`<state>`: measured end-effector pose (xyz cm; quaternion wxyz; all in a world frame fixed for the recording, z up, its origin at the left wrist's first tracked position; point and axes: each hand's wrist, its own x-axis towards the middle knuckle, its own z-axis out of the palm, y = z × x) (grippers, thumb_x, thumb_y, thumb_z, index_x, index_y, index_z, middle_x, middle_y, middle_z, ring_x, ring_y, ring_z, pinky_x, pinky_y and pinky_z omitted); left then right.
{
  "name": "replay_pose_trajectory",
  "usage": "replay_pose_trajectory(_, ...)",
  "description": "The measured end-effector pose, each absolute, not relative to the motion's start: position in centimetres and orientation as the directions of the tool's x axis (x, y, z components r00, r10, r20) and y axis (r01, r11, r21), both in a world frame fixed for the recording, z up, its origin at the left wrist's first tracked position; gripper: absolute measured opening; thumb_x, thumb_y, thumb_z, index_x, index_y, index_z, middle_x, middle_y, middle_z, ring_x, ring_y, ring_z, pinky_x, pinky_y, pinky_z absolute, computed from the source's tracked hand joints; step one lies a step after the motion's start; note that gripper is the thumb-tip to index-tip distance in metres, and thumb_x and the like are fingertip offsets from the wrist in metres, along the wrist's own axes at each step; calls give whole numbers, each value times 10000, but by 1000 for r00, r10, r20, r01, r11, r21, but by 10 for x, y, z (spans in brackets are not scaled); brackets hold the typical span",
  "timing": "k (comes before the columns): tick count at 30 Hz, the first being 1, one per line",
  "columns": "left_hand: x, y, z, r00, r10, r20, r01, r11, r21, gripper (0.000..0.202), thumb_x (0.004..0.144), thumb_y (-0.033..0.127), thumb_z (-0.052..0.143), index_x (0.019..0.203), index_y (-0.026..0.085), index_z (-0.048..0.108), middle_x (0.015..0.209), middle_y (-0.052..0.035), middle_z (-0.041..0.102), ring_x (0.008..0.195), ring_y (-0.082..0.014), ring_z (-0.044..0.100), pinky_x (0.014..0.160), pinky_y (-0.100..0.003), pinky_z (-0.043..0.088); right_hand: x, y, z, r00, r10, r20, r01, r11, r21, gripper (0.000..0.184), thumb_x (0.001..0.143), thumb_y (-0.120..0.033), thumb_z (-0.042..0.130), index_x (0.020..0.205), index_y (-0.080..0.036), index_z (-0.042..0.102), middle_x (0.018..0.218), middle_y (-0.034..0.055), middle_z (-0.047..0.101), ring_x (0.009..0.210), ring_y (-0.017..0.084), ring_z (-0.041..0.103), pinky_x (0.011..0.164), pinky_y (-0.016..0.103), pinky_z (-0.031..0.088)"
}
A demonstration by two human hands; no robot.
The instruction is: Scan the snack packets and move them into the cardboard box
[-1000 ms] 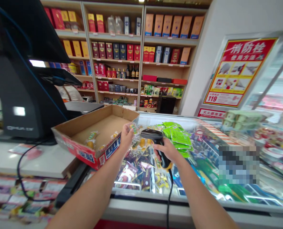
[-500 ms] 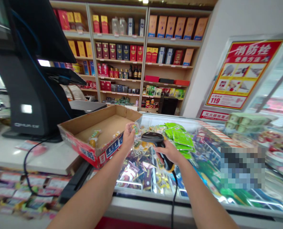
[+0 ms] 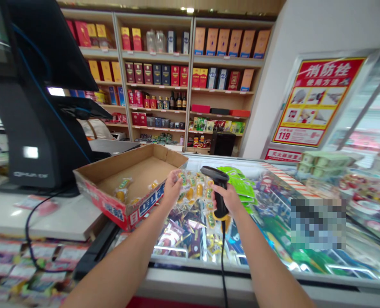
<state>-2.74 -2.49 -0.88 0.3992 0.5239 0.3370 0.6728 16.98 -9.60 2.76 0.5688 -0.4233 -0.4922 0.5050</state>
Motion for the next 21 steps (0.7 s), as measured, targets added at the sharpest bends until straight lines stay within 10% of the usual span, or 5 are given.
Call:
replay_pose_trajectory(9, 38, -20, 24, 67, 952, 297, -227, -275, 934, 474, 633, 278, 766, 1043, 173, 553, 656, 33, 610, 569, -98, 566, 564, -200, 444, 186, -83, 38, 475, 869, 141, -446, 376, -812, 341, 543, -384, 780, 691, -211, 527, 423, -51, 548, 351, 165, 540, 308, 263, 412)
replay_pose_trajectory(17, 65, -10, 44, 110, 941, 321, 316, -340, 886, 358, 675, 110, 685, 1030, 143, 657, 1091, -149, 706, 1046, -246, 653, 917, -333, 474, 186, -87, 40, 490, 858, 153, -452, 400, -798, 319, 581, -400, 757, 661, -218, 508, 417, -56, 543, 330, 144, 516, 318, 256, 409)
replay_pose_trajectory(21, 22, -4, 83, 208, 895, 395, 562, -440, 701, 108, 649, 157, 681, 754, 166, 707, 875, -104, 742, 903, -272, 680, 851, -342, 486, 182, -88, 39, 475, 861, 181, -434, 408, -803, 320, 584, -392, 754, 667, -210, 503, 420, -60, 538, 332, 141, 523, 325, 248, 411)
